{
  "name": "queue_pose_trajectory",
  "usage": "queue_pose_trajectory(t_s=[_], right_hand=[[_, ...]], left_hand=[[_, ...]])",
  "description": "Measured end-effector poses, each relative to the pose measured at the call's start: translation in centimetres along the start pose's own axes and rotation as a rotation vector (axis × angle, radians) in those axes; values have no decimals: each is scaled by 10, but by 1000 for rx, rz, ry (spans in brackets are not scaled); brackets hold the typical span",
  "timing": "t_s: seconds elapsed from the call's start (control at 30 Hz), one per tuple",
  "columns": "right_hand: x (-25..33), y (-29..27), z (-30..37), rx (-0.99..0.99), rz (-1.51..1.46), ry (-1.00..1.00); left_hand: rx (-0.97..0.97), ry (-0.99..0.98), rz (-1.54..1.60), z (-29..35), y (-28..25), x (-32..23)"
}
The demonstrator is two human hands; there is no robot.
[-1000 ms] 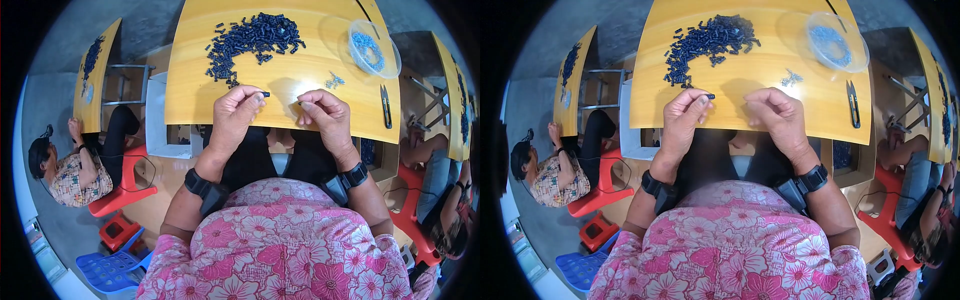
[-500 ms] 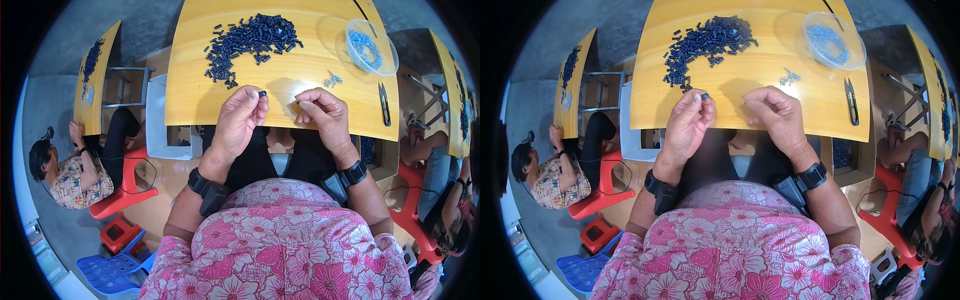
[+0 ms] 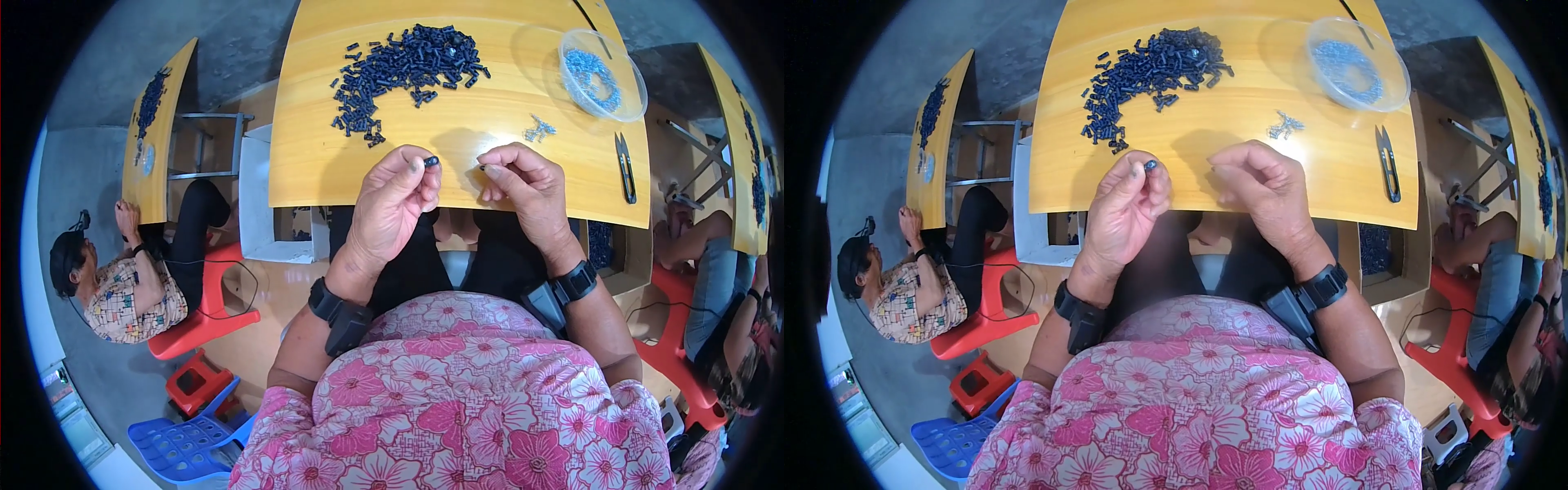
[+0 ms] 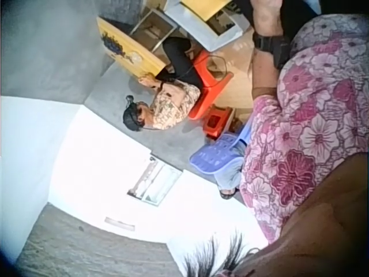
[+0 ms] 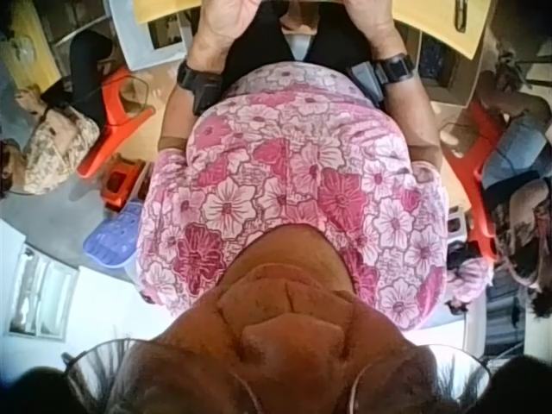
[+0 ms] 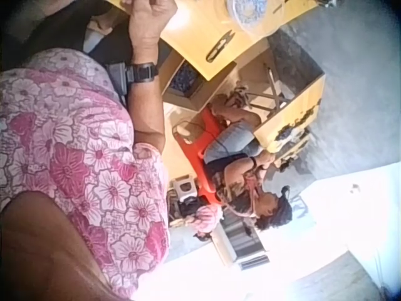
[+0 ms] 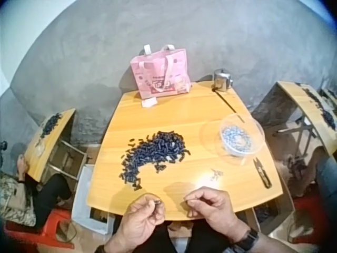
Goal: Assembling small plastic components by hand and using a small hand tool to trim excess material.
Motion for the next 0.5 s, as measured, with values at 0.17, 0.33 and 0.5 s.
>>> queue_pose_trajectory(t_s=[0.17, 0.33, 0.5], right_hand=[[3, 1, -2, -5, 17, -48], [2, -1, -1, -2, 32, -30], [3, -1, 0, -10, 16, -38]], left_hand=[[-134, 73, -204, 4, -14, -5], [-165, 292, -789, 5, -5, -30], [43, 663, -1396, 0, 26, -43]])
Point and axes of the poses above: each hand's wrist, its own z-axis away from the middle knuckle, its own y-axis out of the palm, x = y × z, the point moved 8 cm from there along -z, towards the middle knuckle, and after that the axes turned 13 degrees about z, right-handed, at the moved point
